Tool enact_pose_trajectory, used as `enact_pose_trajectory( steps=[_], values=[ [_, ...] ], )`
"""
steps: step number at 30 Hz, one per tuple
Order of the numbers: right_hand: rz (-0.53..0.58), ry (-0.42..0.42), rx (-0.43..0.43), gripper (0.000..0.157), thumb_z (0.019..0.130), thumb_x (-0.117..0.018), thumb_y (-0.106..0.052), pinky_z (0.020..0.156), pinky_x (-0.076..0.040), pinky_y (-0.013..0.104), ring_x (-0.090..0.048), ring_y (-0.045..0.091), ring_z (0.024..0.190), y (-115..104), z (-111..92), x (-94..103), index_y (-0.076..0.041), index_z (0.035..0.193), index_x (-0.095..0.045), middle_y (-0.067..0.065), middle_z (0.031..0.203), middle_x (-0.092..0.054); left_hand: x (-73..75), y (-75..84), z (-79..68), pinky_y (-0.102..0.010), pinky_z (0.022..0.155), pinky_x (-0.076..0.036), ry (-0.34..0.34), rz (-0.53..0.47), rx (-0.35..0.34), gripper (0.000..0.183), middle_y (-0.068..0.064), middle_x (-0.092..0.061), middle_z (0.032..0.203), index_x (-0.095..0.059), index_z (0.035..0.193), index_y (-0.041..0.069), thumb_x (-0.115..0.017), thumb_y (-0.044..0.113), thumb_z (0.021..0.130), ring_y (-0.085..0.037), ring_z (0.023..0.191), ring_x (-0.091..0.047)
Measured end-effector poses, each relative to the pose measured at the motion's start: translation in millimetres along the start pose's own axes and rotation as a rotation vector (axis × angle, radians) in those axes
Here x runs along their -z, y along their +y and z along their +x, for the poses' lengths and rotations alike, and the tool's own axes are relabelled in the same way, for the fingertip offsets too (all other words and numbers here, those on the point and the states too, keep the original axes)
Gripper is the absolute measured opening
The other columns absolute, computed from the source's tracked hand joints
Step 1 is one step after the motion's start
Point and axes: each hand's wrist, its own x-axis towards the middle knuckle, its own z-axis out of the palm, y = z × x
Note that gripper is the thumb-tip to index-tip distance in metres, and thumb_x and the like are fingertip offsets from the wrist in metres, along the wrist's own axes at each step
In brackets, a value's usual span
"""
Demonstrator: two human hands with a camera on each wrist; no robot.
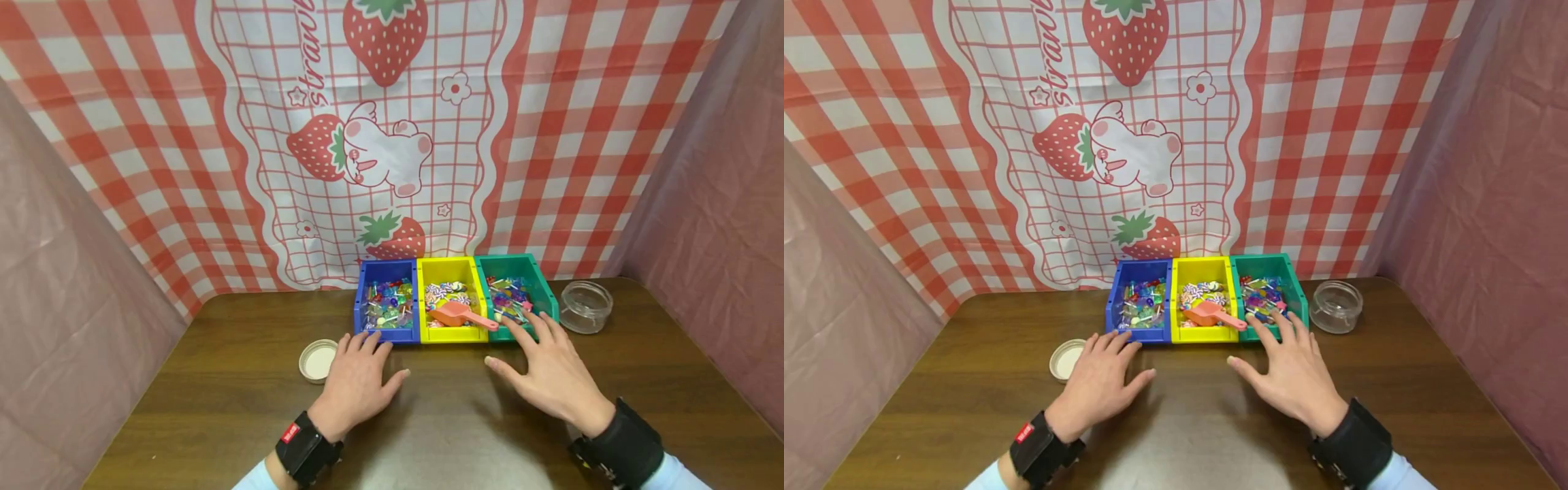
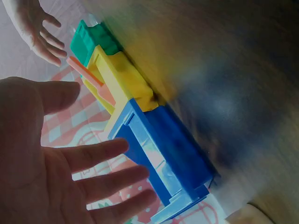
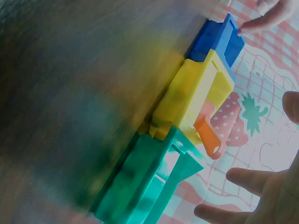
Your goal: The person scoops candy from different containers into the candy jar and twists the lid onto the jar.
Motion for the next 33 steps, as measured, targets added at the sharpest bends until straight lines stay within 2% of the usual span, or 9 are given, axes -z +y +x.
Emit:
enact_pose_trajectory(
  steps=[3,6,12,18,22,28,33],
  values=[
    [0.014,-0.001,-0.022,0.081,0.08,-0.043,-0.072,0.088,-0.033,0.062,-0.029,0.043,0.124,3,0,1.0,-0.015,0.138,-0.043,0.021,0.139,-0.035,-1.5,0.7,-1.1,-0.051,0.099,-0.028,0.043,-0.005,-0.027,0.053,-0.008,-0.058,0.121,-0.062,0.113,0.015,-0.041,0.058,0.089,-0.028,0.112,-0.049],
    [0.027,0.017,-0.046,0.079,0.081,-0.044,-0.071,0.081,-0.039,0.061,-0.036,0.041,0.118,7,1,1.7,-0.013,0.134,-0.047,0.02,0.134,-0.04,-3.5,1.0,-2.7,-0.047,0.096,-0.033,0.052,-0.018,-0.043,0.048,-0.005,-0.061,0.113,-0.063,0.11,0.015,-0.044,0.054,0.09,-0.026,0.105,-0.053],
    [0.044,0.104,-0.062,0.067,0.086,-0.047,-0.062,0.079,-0.04,0.058,-0.045,0.039,0.107,17,5,7.7,-0.006,0.122,-0.056,0.018,0.119,-0.052,-8.0,1.4,-3.1,-0.041,0.088,-0.04,0.053,-0.02,-0.08,0.042,0.0,-0.065,0.094,-0.065,0.1,0.016,-0.045,0.052,0.09,-0.019,0.089,-0.059],
    [0.083,0.173,-0.093,0.055,0.088,-0.05,-0.054,0.08,-0.039,0.057,-0.049,0.036,0.104,29,10,13.0,-0.007,0.116,-0.059,0.015,0.112,-0.057,-10.5,-0.1,-1.8,-0.034,0.06,-0.043,0.013,-0.031,-0.061,0.034,0.005,-0.057,0.066,-0.061,0.084,0.019,-0.048,0.05,0.089,-0.017,0.061,-0.056],
    [0.101,0.211,-0.102,0.049,0.09,-0.05,-0.049,0.081,-0.038,0.057,-0.049,0.037,0.104,44,13,20.0,-0.006,0.112,-0.061,0.017,0.111,-0.058,-10.7,-0.7,-1.2,-0.032,0.049,-0.039,-0.03,-0.042,-0.039,0.035,0.005,-0.054,0.063,-0.063,0.083,0.02,-0.047,0.051,0.089,-0.015,0.056,-0.053],
    [0.1,0.251,-0.082,0.041,0.091,-0.054,-0.037,0.086,-0.034,0.056,-0.047,0.042,0.105,74,17,23.6,-0.002,0.11,-0.061,0.022,0.112,-0.056,-10.2,-1.7,-1.0,-0.032,0.046,-0.038,-0.056,-0.046,-0.021,0.037,0.005,-0.053,0.06,-0.065,0.082,0.02,-0.047,0.053,0.088,-0.016,0.055,-0.053],
    [0.075,0.238,-0.027,0.036,0.091,-0.054,-0.023,0.091,-0.031,0.055,-0.045,0.043,0.109,96,22,19.8,0.004,0.114,-0.059,0.025,0.117,-0.053,-10.2,-2.4,-1.0,-0.032,0.046,-0.037,-0.062,-0.061,-0.036,0.035,0.006,-0.05,0.059,-0.064,0.081,0.02,-0.049,0.052,0.087,-0.015,0.054,-0.052]
  ],
)
